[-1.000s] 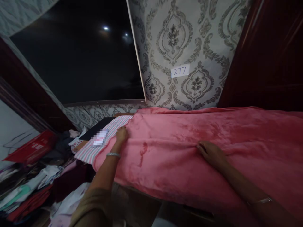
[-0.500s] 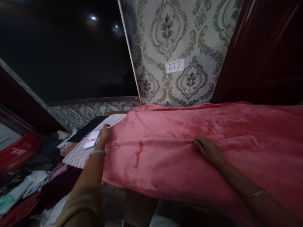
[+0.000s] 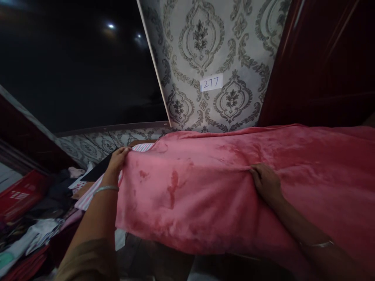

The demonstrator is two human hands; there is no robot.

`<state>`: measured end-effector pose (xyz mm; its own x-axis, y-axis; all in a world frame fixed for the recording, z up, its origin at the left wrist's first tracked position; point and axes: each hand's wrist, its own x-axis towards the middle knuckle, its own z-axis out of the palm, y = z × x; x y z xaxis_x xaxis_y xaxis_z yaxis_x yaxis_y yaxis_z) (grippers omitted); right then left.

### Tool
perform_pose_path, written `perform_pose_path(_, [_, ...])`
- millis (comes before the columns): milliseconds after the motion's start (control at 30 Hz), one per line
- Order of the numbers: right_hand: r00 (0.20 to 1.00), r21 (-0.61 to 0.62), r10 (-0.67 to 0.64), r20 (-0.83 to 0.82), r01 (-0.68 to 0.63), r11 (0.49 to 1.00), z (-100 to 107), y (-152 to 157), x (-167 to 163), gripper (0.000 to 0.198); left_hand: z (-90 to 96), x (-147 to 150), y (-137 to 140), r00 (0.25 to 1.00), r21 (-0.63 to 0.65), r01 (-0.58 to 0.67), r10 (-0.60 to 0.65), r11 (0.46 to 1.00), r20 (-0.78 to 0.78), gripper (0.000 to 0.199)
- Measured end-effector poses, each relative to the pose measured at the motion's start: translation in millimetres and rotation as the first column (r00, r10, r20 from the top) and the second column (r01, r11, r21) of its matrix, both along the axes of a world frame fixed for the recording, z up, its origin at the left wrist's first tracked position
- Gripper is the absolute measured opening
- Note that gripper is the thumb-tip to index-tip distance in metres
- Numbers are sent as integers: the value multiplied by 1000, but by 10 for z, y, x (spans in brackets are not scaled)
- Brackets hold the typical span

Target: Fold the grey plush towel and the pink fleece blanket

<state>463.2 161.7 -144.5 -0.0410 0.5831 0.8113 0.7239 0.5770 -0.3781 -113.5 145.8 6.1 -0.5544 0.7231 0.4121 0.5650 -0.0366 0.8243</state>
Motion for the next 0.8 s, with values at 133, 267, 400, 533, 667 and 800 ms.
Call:
perform_pose_path(133, [1000,-89,10,-21,-12,996,35,-26,-13,27,119,13,-181,980,-166,188,-174,968,98,59])
perform_pose_path(267, [999,-122,35,-39,-40,992,50,-32,-11,26,207,65,-302,945,-324,323,-288,889,152,60])
perform_pose_path(400, [998,-136,54,-35,-59,989,45,-28,-6,26,209,99,-343,940,-445,337,-320,830,115,55])
perform_pose_path(533, [998,-117,60,-33,-64,991,25,-17,-8,25,190,83,-379,943,-449,322,-325,833,74,47])
perform_pose_path(667, [996,-99,71,-47,-75,992,-2,5,-10,25,212,70,-429,931,-386,360,-356,849,84,46])
perform_pose_path(800, [996,-112,67,-59,-73,991,-11,12,-11,23,247,101,-465,925,-440,369,-368,818,93,48])
